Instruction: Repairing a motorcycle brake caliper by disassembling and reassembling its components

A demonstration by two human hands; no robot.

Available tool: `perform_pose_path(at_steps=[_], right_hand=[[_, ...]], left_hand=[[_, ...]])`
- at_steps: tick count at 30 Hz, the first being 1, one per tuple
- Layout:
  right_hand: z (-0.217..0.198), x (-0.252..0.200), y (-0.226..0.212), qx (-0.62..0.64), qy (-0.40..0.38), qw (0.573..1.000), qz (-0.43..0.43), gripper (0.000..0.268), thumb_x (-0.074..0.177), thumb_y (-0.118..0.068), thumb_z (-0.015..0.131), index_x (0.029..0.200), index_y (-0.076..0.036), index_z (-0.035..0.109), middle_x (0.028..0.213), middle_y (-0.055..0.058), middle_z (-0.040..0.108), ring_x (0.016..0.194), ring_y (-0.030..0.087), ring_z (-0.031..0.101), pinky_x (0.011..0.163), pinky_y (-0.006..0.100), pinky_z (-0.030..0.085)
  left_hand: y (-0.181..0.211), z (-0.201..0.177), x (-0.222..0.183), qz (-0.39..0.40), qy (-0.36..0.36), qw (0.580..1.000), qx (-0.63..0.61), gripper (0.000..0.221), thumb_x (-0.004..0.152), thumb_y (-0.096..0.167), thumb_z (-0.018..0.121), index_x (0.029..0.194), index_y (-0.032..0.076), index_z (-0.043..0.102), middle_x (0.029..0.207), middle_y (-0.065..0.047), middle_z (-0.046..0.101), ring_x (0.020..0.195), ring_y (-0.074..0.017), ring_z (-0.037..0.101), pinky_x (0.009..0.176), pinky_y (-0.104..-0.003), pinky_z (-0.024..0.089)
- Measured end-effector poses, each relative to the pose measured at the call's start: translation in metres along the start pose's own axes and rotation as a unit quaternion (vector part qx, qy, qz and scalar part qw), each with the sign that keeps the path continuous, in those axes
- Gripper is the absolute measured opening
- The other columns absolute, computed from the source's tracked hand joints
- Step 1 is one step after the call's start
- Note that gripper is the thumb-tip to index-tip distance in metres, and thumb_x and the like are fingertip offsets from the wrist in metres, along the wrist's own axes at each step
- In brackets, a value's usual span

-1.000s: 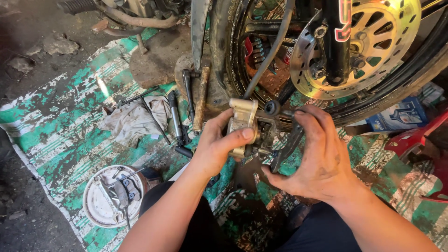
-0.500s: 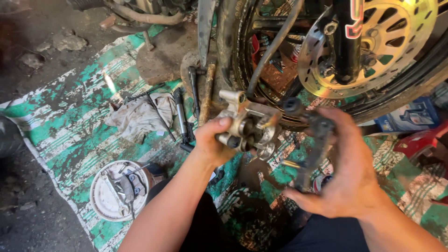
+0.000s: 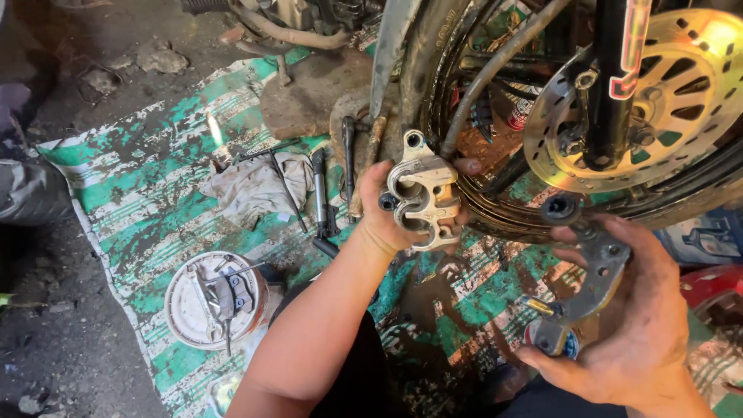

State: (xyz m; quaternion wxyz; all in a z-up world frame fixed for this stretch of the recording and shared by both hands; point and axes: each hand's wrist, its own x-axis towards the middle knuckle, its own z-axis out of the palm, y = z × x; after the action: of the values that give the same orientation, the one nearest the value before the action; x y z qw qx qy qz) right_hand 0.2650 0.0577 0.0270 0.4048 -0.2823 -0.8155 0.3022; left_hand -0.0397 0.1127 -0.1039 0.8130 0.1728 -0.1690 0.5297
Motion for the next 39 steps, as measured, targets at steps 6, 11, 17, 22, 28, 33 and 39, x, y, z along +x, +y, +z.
perform_pose_path(at_steps=[6, 11, 17, 22, 28, 33, 39], right_hand=[[-0.013, -0.011, 0.014, -0.012, 0.001, 0.999, 0.034, 0.147, 0.034, -0.014, 0.095, 0.162, 0.004, 0.024, 0.144, 0.033, 0.060, 0.126, 0.038, 0.071, 0.113, 0.049, 0.062], [-0.010, 0.000, 0.008, -0.063, -0.028, 0.997, -0.022, 0.144, 0.039, -0.018, 0.100, 0.160, 0.008, 0.027, 0.143, 0.031, 0.056, 0.131, 0.040, 0.069, 0.121, 0.059, 0.060], [0.001, 0.005, -0.011, -0.191, -0.009, 0.981, 0.023, 0.151, 0.032, -0.028, 0.110, 0.160, 0.014, 0.041, 0.141, 0.029, 0.067, 0.124, 0.036, 0.075, 0.105, 0.046, 0.062], [0.008, 0.011, -0.019, -0.244, -0.013, 0.970, 0.006, 0.147, 0.040, -0.039, 0.108, 0.161, 0.014, 0.045, 0.152, 0.031, 0.062, 0.132, 0.042, 0.068, 0.112, 0.048, 0.054], [0.017, 0.025, -0.020, -0.230, -0.039, 0.972, 0.003, 0.144, 0.043, -0.040, 0.110, 0.160, 0.012, 0.046, 0.144, 0.025, 0.064, 0.122, 0.035, 0.070, 0.106, 0.041, 0.056], [0.022, 0.029, -0.017, -0.227, -0.046, 0.973, -0.006, 0.138, 0.044, -0.037, 0.109, 0.158, 0.012, 0.049, 0.143, 0.024, 0.065, 0.121, 0.035, 0.072, 0.105, 0.041, 0.057], [0.025, 0.030, -0.013, -0.218, -0.044, 0.975, -0.011, 0.141, 0.044, -0.038, 0.109, 0.160, 0.013, 0.046, 0.151, 0.027, 0.060, 0.133, 0.037, 0.067, 0.115, 0.042, 0.052]], left_hand=[[0.003, -0.035, -0.001, -0.057, -0.052, 0.997, -0.016, 0.088, 0.107, 0.071, 0.053, 0.163, 0.004, 0.062, 0.144, -0.031, 0.073, 0.133, -0.0517, 0.068, 0.089, -0.070, 0.056], [0.001, -0.043, -0.001, -0.016, 0.086, 0.996, -0.001, 0.081, 0.102, 0.060, 0.059, 0.157, 0.001, 0.063, 0.150, -0.024, 0.069, 0.130, -0.0421, 0.065, 0.115, -0.062, 0.047], [-0.003, -0.023, -0.007, -0.007, 0.123, 0.964, 0.236, 0.052, 0.097, 0.033, 0.072, 0.133, -0.003, 0.064, 0.113, -0.020, 0.074, 0.094, -0.0329, 0.072, 0.073, -0.055, 0.065], [-0.019, -0.003, -0.013, 0.022, 0.175, 0.896, 0.409, 0.062, 0.092, 0.032, 0.072, 0.143, -0.004, 0.065, 0.127, -0.010, 0.072, 0.114, -0.0207, 0.061, 0.103, -0.033, 0.042], [-0.023, 0.033, -0.013, -0.013, 0.265, 0.770, 0.581, 0.088, 0.085, 0.046, 0.071, 0.154, -0.006, 0.055, 0.148, -0.020, 0.062, 0.133, -0.0314, 0.056, 0.114, -0.043, 0.040], [-0.023, 0.052, -0.010, -0.005, 0.186, 0.778, 0.599, 0.064, 0.091, 0.039, 0.068, 0.140, -0.003, 0.066, 0.123, -0.011, 0.074, 0.110, -0.0224, 0.063, 0.101, -0.035, 0.046], [-0.020, 0.052, -0.010, -0.002, 0.184, 0.781, 0.596, 0.061, 0.092, 0.040, 0.068, 0.136, -0.002, 0.066, 0.119, -0.011, 0.074, 0.110, -0.0217, 0.063, 0.101, -0.035, 0.046]])
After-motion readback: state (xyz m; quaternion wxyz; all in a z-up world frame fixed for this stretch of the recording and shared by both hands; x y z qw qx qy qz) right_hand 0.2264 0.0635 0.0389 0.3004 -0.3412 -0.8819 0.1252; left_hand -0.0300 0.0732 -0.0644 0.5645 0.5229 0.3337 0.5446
